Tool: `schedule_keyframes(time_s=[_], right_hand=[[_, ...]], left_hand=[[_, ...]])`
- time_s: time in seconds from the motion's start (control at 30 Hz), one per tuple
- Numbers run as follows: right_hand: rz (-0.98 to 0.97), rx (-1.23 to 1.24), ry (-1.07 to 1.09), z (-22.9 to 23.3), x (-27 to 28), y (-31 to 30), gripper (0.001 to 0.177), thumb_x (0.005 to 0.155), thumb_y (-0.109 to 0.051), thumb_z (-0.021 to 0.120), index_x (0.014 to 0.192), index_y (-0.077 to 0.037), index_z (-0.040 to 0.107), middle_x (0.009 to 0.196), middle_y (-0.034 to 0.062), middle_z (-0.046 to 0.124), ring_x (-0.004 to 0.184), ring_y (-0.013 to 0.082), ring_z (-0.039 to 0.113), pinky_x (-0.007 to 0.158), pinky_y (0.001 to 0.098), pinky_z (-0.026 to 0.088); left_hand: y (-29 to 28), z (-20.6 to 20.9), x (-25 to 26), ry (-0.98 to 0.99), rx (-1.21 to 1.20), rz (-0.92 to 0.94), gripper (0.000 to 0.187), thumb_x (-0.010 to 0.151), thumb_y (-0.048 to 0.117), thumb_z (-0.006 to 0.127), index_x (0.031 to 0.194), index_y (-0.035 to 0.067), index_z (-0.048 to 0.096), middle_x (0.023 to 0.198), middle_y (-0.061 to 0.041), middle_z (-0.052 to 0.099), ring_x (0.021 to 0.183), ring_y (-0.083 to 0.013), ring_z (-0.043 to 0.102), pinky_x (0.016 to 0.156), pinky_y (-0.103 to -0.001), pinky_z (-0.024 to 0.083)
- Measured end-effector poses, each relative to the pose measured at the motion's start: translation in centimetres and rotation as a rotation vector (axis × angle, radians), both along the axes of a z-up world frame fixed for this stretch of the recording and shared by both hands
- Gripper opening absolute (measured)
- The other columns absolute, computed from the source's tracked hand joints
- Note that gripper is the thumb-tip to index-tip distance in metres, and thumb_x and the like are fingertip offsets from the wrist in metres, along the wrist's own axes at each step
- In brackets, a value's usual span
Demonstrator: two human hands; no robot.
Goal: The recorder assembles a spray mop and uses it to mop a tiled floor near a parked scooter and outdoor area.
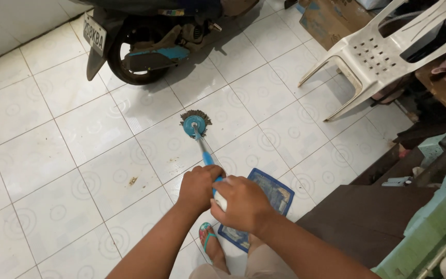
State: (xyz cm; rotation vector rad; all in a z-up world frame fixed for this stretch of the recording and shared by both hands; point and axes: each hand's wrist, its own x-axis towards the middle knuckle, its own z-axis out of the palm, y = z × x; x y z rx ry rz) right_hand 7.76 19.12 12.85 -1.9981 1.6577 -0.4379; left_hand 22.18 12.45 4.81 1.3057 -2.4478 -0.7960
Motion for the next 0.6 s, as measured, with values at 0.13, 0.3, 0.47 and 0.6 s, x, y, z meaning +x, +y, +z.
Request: schedule_keyframes(time_s=[0.13,0.3,0.47,0.6], right_hand=[[-0.033,-0.057,-0.033,-3.6,-0.3,-1.9,0.039,0.080,-0.026,0.075,0.113,-0.003,0.072,0.110,0.0201,0.071,0.101,0.0379,0.067,0.086,0.0454,0.054],[-0.150,-0.329,-0.134,-3.7,-1.4,-3.0,0.031,0.081,-0.018,0.072,0.109,-0.003,0.072,0.110,0.0155,0.073,0.110,0.0393,0.065,0.098,0.0474,0.051],[0.007,-0.470,-0.477,2.2,-4.1,-2.3,0.013,0.080,-0.008,0.067,0.092,-0.004,0.068,0.093,0.0126,0.071,0.100,0.0360,0.068,0.094,0.0444,0.055],[0.057,-0.413,-0.599,0.6,-6.7,-3.4,0.015,0.076,-0.006,0.070,0.067,-0.005,0.058,0.073,0.0125,0.066,0.072,0.0315,0.066,0.070,0.0395,0.054]], left_hand=[[-2.4,-2.8,-1.2,-0.020,0.107,0.058,0.023,0.074,0.012,0.069,0.096,0.020,0.069,0.105,-0.002,0.074,0.091,-0.0323,0.067,0.075,-0.046,0.055],[-3.7,-6.1,-2.6,0.378,-0.029,-0.030,0.031,0.072,0.009,0.072,0.103,0.008,0.068,0.126,-0.016,0.066,0.123,-0.0409,0.058,0.106,-0.049,0.043],[-2.2,-2.5,-5.5,0.482,-0.093,-0.232,0.030,0.076,0.013,0.073,0.105,0.008,0.069,0.117,-0.013,0.070,0.126,-0.0357,0.060,0.118,-0.048,0.038],[-2.7,0.5,-8.4,0.437,0.082,-0.153,0.029,0.078,0.011,0.068,0.106,0.007,0.067,0.114,-0.011,0.070,0.113,-0.0285,0.066,0.104,-0.042,0.049]])
